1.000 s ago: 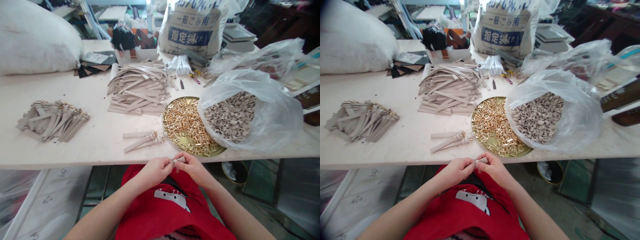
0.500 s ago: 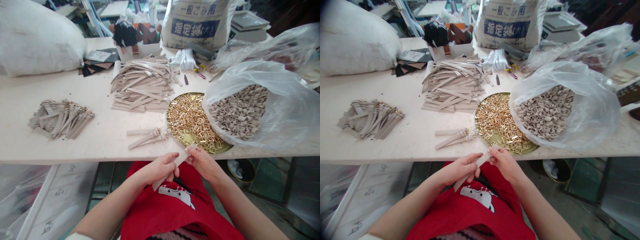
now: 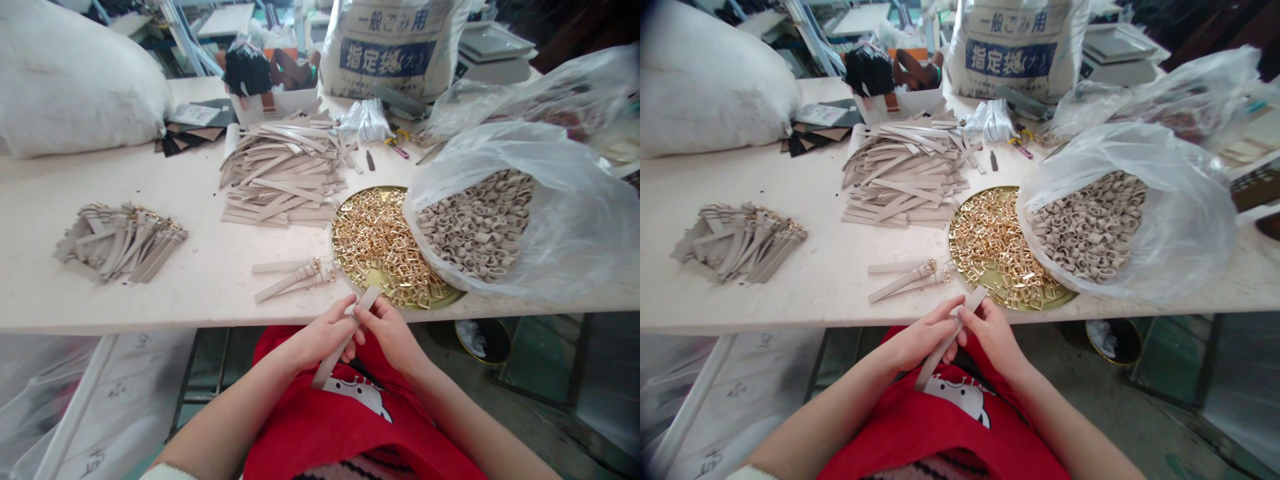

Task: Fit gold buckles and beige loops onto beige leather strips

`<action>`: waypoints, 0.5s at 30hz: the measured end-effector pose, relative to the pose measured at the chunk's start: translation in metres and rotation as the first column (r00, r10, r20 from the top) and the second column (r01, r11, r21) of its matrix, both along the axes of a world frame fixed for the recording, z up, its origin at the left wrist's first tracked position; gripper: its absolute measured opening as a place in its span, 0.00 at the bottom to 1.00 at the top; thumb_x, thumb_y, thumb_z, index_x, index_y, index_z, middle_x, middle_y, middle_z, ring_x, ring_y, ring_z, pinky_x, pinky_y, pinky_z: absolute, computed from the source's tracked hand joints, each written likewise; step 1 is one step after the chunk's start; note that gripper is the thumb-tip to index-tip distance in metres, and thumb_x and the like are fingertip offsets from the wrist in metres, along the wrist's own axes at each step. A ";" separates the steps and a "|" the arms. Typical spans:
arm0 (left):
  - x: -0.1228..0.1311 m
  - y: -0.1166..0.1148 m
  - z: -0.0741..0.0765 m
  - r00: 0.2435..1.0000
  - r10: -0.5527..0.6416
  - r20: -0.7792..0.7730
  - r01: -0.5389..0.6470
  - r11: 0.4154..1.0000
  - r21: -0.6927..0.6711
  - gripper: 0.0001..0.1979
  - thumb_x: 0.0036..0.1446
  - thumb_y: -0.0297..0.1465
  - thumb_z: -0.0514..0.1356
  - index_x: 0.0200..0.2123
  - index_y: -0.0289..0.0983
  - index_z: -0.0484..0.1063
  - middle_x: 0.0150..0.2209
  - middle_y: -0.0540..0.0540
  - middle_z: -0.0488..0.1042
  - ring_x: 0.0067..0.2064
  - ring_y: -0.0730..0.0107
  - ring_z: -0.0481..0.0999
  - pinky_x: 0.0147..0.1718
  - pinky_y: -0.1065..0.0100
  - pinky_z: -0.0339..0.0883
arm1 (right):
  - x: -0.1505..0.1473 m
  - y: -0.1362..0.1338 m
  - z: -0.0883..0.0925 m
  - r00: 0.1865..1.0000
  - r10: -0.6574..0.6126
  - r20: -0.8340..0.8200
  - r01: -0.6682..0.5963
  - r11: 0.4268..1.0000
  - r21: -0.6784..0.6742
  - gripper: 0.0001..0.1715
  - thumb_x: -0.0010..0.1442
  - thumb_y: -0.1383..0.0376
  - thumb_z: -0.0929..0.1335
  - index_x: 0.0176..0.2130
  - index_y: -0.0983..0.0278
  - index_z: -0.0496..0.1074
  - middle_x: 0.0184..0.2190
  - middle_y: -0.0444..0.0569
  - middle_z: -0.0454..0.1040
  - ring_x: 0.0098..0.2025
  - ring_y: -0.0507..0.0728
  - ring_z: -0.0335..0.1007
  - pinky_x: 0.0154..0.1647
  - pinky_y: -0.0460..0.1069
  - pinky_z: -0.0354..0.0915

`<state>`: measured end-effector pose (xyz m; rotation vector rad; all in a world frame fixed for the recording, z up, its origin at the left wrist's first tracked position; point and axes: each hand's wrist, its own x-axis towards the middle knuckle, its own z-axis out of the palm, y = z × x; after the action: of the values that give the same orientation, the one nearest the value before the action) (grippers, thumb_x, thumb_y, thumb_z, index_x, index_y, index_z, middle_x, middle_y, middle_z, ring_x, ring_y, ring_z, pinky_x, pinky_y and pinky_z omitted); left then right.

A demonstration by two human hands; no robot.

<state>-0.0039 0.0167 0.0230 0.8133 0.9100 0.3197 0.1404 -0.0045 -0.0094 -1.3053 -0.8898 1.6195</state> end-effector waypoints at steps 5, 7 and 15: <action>-0.004 0.010 -0.006 0.991 0.078 -0.105 -0.048 0.964 0.262 0.17 0.57 0.44 0.48 0.35 0.34 0.63 0.17 0.57 0.58 0.15 0.83 0.55 0.15 0.77 0.48 | 0.022 0.024 0.001 0.929 0.024 0.368 -0.111 0.970 0.216 0.14 0.59 0.55 0.60 0.35 0.61 0.67 0.27 0.45 0.68 0.27 0.53 0.63 0.30 0.49 0.60; -0.006 0.014 -0.006 0.983 0.120 -0.140 -0.069 0.944 0.324 0.16 0.57 0.43 0.48 0.31 0.35 0.61 0.15 0.58 0.56 0.15 0.82 0.54 0.15 0.77 0.47 | 0.036 0.043 -0.001 0.742 -0.031 0.670 -0.216 0.935 0.282 0.12 0.59 0.58 0.61 0.36 0.62 0.68 0.31 0.48 0.69 0.32 0.55 0.64 0.33 0.50 0.59; -0.008 0.013 -0.013 0.970 0.167 -0.176 -0.100 0.935 0.340 0.14 0.56 0.40 0.47 0.31 0.35 0.61 0.14 0.58 0.57 0.14 0.81 0.55 0.14 0.76 0.48 | 0.040 0.086 -0.012 -0.079 -0.061 0.995 -0.658 0.753 -0.006 0.10 0.58 0.70 0.60 0.32 0.65 0.70 0.32 0.53 0.70 0.35 0.57 0.67 0.35 0.49 0.57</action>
<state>-0.0116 0.0296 0.0097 1.1090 1.1235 0.5260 0.1807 0.0813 -0.0217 -1.8302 -2.5471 0.1655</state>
